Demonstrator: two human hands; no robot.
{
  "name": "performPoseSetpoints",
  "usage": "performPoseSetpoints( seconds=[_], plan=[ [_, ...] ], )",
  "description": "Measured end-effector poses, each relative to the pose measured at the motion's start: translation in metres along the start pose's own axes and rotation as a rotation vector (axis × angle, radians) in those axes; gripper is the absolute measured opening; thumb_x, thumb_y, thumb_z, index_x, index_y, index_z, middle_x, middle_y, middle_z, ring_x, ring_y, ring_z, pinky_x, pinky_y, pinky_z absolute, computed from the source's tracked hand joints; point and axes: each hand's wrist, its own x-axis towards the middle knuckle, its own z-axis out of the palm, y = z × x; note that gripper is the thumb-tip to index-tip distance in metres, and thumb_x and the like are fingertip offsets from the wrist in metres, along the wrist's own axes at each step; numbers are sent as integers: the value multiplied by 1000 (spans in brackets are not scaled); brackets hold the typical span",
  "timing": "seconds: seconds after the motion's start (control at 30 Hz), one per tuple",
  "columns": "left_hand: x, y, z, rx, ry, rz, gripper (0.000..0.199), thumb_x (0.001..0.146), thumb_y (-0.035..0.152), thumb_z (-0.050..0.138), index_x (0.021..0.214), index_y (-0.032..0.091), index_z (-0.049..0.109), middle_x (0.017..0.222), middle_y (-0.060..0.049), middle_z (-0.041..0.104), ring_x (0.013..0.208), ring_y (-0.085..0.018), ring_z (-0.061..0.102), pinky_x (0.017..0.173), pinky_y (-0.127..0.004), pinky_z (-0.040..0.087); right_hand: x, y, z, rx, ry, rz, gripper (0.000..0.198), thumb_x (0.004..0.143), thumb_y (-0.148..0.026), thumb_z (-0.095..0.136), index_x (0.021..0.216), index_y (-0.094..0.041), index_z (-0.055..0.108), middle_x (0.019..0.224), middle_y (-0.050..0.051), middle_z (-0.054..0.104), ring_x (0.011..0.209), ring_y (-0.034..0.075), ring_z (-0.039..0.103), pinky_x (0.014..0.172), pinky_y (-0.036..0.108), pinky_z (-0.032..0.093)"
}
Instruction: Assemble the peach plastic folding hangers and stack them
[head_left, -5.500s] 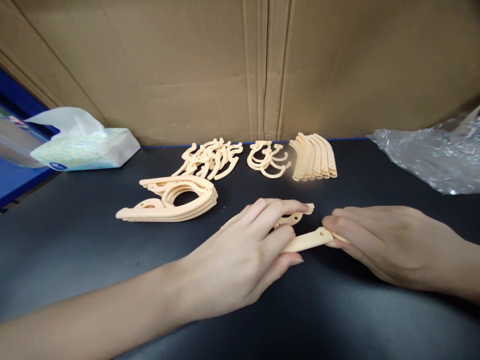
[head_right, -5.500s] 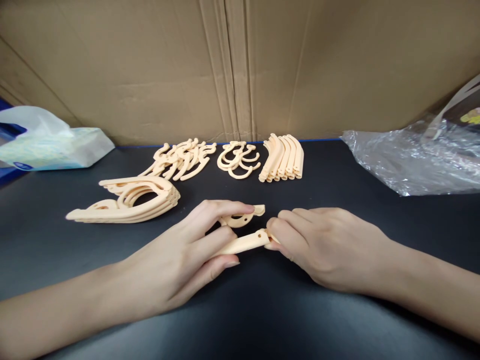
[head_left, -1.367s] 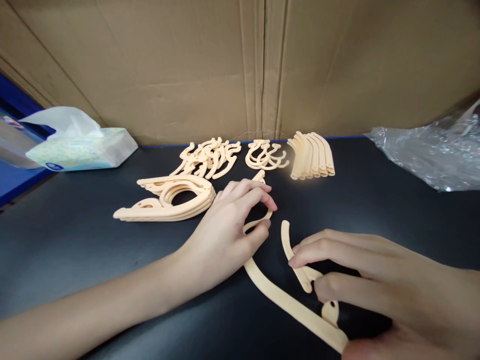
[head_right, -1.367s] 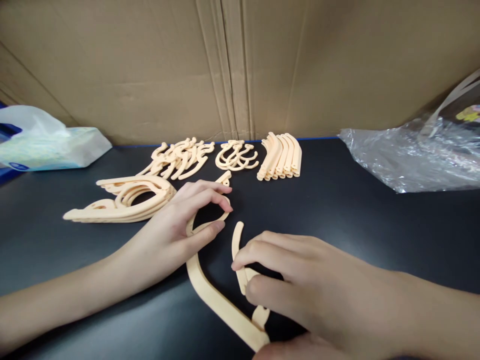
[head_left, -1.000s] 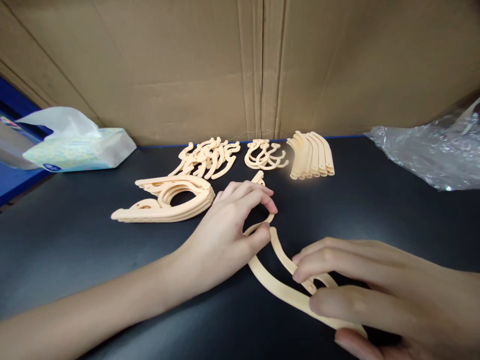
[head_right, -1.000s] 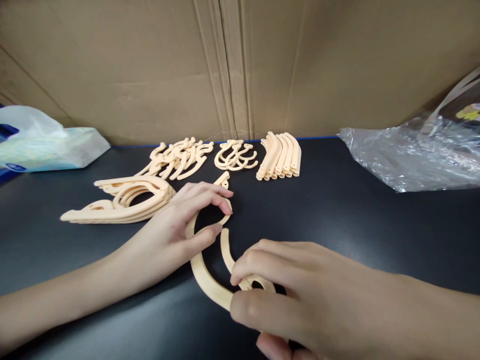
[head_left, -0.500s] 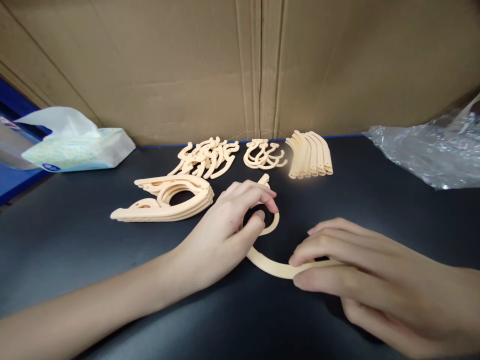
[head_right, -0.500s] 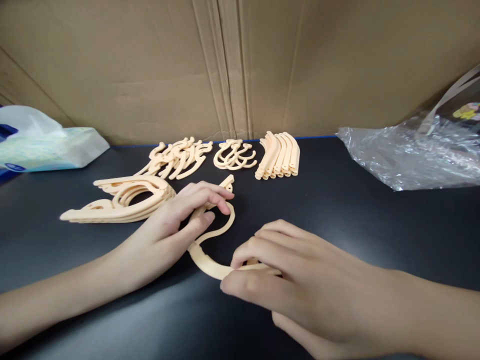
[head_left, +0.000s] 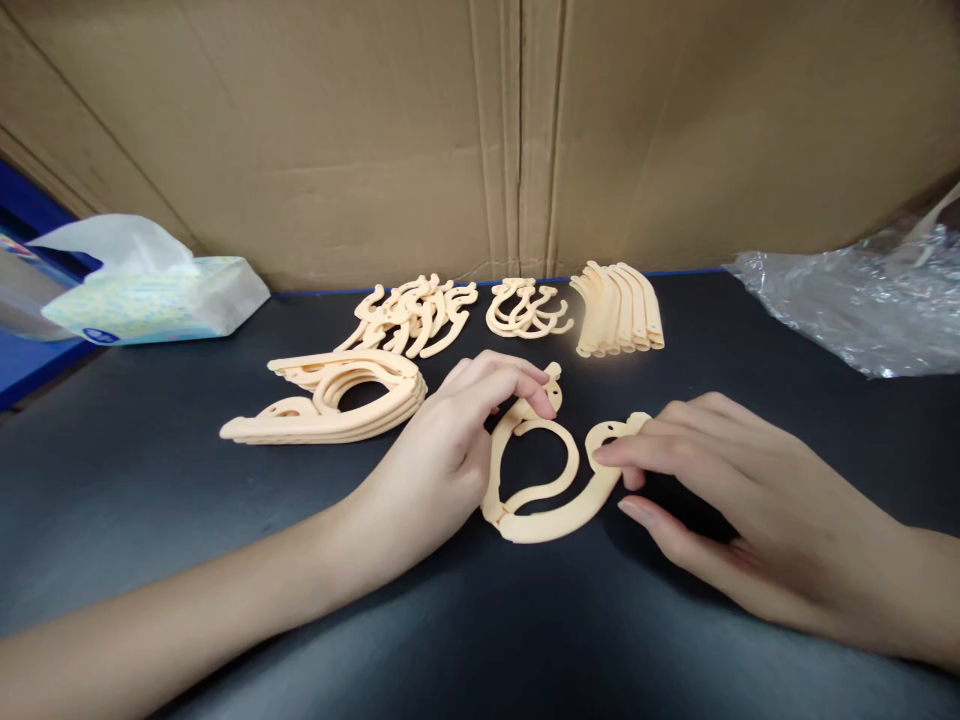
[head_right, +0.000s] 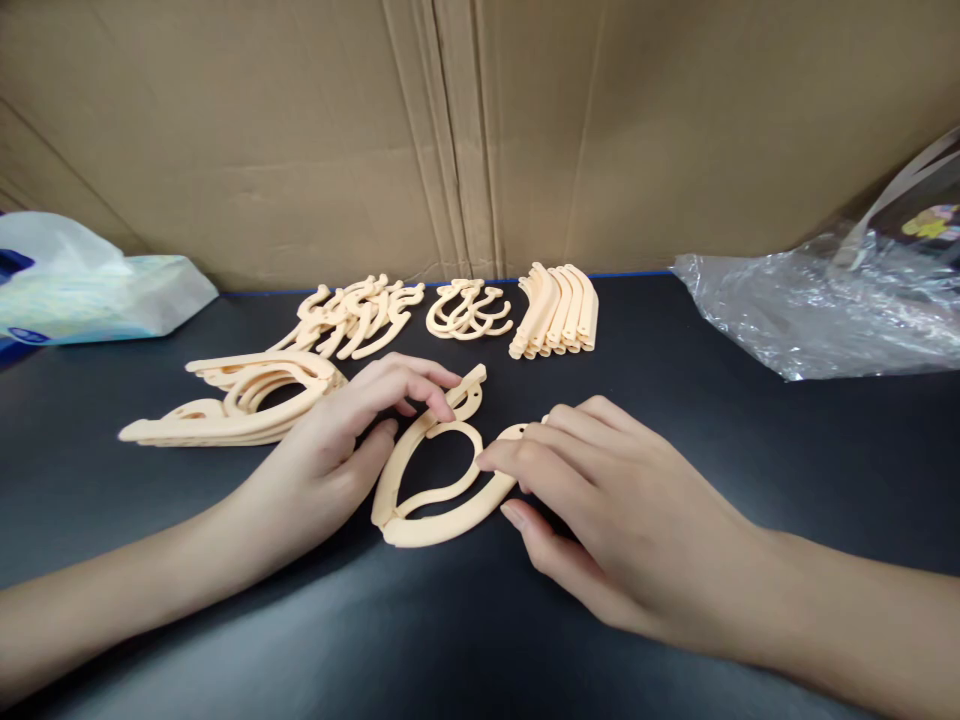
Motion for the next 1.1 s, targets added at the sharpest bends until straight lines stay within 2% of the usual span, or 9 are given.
performPoseSetpoints(
  seconds=[0.23,0.47,0.63,0.77,0.83,0.93,1.1],
  plan=[
    [-1,5,-3,17,-73,17,28,84,2,42,98,21,57,123,-6,54,119,-20,49,104,-38,39,2,0,0,-21,6,15,19,91,-23,48,107,-17,57,96,6,66,87,20,60,77,35,43],
    [-3,9,-3,38,-191,70,48,73,5,54,117,21,50,138,-9,44,133,-24,37,111,-43,32,0,1,0,-21,30,51,24,92,-28,49,112,-15,53,104,9,64,97,21,60,80,35,48],
    [-3,10,-4,54,-253,95,54,73,7,57,123,20,46,142,-10,38,137,-23,30,113,-43,29,-1,1,0,11,20,-12,29,91,-28,50,117,-16,50,112,7,65,109,22,58,94,37,44],
    [-3,12,-5,47,-301,106,59,71,8,61,125,23,44,144,-10,37,138,-26,29,112,-47,30,-2,2,1,-160,98,121,29,91,-37,49,111,-16,54,102,9,65,89,25,60,75,40,45],
    [-3,13,-5,39,-290,106,58,71,8,61,125,23,45,144,-11,38,137,-27,30,111,-48,31,-2,4,2,-210,86,164,30,92,-40,48,108,-16,55,93,8,64,80,24,58,71,40,43],
    [-3,13,-4,40,-277,117,61,70,5,59,126,22,43,143,-10,39,138,-25,30,112,-45,31,-1,7,2,-164,36,129,31,93,-41,47,110,-17,55,93,7,64,84,24,58,78,42,42],
    [-3,13,-3,57,-282,113,61,71,14,68,127,18,44,141,-12,41,139,-24,28,113,-41,30,1,8,1,34,-46,33,38,91,-40,51,120,-16,48,113,10,62,107,25,56,87,40,45]
  ],
)
